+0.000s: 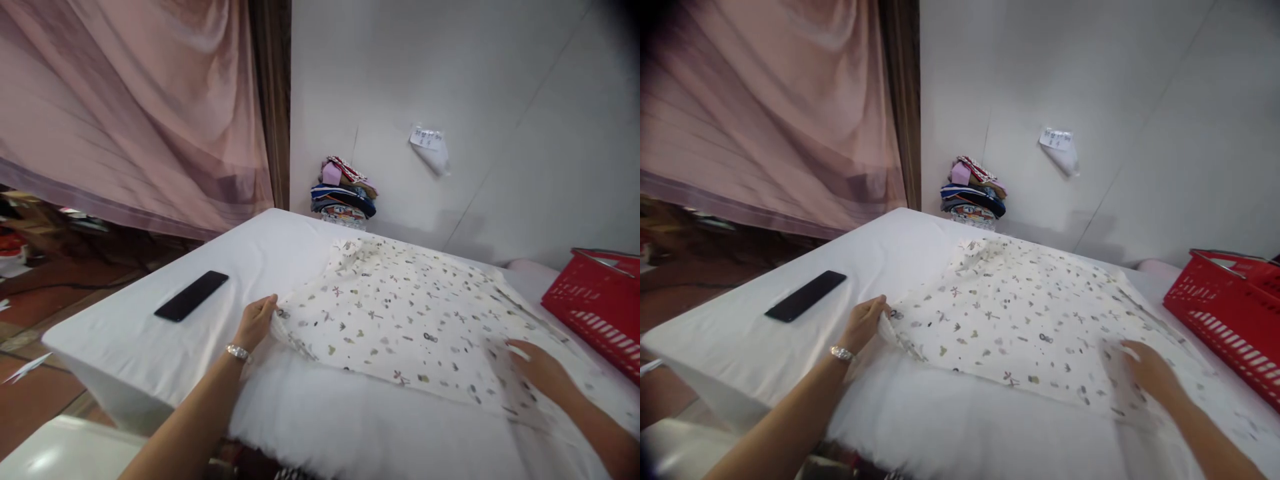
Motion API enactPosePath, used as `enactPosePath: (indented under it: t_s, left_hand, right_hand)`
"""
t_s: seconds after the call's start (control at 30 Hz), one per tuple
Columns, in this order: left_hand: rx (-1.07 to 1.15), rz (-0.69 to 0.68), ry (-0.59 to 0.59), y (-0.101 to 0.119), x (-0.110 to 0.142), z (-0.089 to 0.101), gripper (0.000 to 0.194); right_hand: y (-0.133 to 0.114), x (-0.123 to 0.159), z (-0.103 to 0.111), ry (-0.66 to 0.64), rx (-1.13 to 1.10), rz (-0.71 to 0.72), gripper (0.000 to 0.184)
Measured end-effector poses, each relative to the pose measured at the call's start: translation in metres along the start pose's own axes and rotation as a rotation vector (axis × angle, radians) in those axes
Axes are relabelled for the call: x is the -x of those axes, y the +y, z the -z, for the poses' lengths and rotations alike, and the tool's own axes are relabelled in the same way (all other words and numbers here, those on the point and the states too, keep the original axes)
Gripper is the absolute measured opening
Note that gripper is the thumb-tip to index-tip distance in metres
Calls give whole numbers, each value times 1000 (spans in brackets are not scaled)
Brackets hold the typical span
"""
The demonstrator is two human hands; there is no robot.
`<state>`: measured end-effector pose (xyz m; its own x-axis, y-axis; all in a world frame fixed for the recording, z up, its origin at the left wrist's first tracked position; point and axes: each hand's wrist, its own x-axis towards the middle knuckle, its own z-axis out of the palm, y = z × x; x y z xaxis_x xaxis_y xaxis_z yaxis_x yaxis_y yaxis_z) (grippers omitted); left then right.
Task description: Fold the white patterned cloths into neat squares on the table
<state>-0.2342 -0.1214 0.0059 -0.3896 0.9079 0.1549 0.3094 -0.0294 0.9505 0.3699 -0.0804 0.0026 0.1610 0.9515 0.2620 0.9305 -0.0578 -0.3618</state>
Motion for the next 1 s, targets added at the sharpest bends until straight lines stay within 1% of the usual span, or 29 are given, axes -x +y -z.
enactPosePath:
  t_s: [0.03,0.07,0.1,0.17,0.2,0.27,0.33,0.37,0.43,0.5,0.57,0.63,0.7,0.77,0.83,0.9,1.0]
  left_hand:
    - [9,-3,-23,-1,0,1,52]
    - [16,-5,-40,-1,1,2,53]
    - [23,-4,-50,-3,1,3,53]
    - [35,8,-47,-5,1,5,52]
    - [39,15,-38,-7,0,5,52]
    - [50,31,-21,-9,-1,5,52]
    - [57,44,-9,-11,-3,3,53]
    - [60,48,-4,-11,-3,2,54]
    - [71,59,9,-10,-4,-1,53]
    - [87,79,29,-8,-4,-3,53]
    - [101,95,54,-6,-4,-5,53]
    - [107,99,63,-6,-5,-5,53]
    - [112,113,56,-6,-5,-5,54]
    - [122,137,50,-5,-6,-4,54]
    - [131,149,51,-5,-6,-4,54]
    - [136,135,47,-5,-6,-4,54]
    - [134,91,43,-6,-5,-5,53]
  right_hand:
    - [-27,-1,-16,-67,-14,45,38]
    - [-57,4,-31,-128,-39,127,38]
    - [-88,12,-44,-220,-72,260,39]
    - [-152,37,-61,-332,-134,525,38]
    - [-183,51,-66,-381,-172,663,37]
    - [-237,74,-71,-432,-254,880,38]
    - [-284,88,-74,-451,-339,1010,40]
    - [-305,92,-75,-462,-371,1034,42]
    - [-343,94,-81,-468,-448,1013,44]
    - [-375,93,-91,-489,-523,948,45]
    - [-400,90,-104,-540,-592,849,43]
    - [-417,89,-117,-592,-663,745,36]
    - [-427,90,-130,-635,-743,655,23]
    - [-431,92,-139,-688,-857,559,16]
    - [-431,94,-143,-761,-978,437,19]
    - [-431,95,-142,-842,-1068,325,27]
    - [-430,96,-137,-1020,-1155,219,28]
